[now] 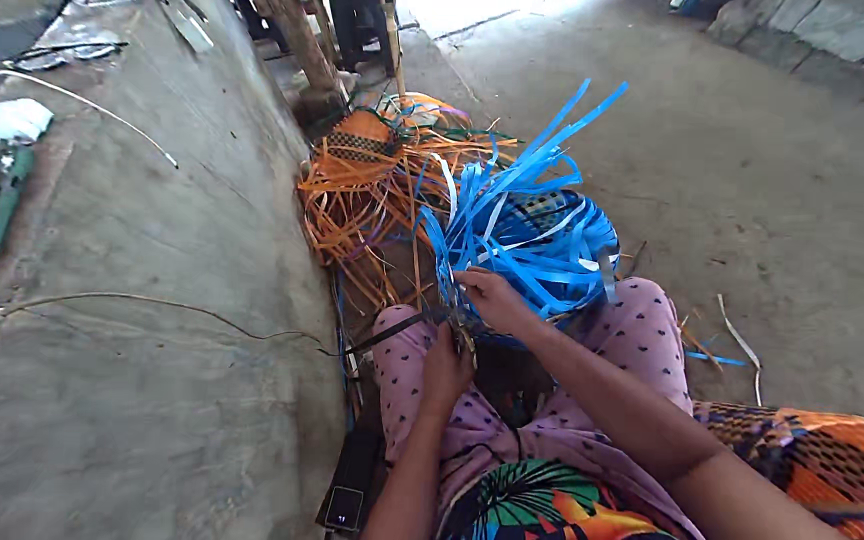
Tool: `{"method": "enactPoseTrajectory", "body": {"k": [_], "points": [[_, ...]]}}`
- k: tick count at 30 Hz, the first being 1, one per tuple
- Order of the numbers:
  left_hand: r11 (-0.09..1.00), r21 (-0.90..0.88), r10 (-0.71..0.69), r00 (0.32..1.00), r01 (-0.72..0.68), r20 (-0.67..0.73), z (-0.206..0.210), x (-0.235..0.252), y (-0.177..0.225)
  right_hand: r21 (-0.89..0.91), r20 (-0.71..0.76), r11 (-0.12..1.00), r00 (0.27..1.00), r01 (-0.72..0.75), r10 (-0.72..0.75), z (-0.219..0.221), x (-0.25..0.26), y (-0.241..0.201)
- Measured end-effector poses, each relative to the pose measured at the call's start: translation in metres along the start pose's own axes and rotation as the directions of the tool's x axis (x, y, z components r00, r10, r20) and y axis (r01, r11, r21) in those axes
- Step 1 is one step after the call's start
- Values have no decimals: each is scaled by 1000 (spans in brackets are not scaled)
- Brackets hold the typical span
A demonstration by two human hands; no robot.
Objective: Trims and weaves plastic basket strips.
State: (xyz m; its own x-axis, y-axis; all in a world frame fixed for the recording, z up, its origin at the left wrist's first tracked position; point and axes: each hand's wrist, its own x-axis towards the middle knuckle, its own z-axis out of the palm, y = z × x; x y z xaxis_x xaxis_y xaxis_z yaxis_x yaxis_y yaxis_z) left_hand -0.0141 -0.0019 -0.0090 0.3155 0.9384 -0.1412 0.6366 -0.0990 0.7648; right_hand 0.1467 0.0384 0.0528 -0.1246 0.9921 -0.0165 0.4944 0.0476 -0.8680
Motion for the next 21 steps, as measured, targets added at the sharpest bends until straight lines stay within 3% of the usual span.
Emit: {"method": "enactPoseTrajectory", "body": {"k": [10, 21], "points": [[997, 26, -71, 996, 70, 45, 1, 2, -8, 45, -35, 999, 999, -30, 32, 1, 3, 3], [994, -95, -54, 998, 51, -37, 13, 2, -22, 258, -94, 958, 984, -121, 150, -8, 13, 11]]}}
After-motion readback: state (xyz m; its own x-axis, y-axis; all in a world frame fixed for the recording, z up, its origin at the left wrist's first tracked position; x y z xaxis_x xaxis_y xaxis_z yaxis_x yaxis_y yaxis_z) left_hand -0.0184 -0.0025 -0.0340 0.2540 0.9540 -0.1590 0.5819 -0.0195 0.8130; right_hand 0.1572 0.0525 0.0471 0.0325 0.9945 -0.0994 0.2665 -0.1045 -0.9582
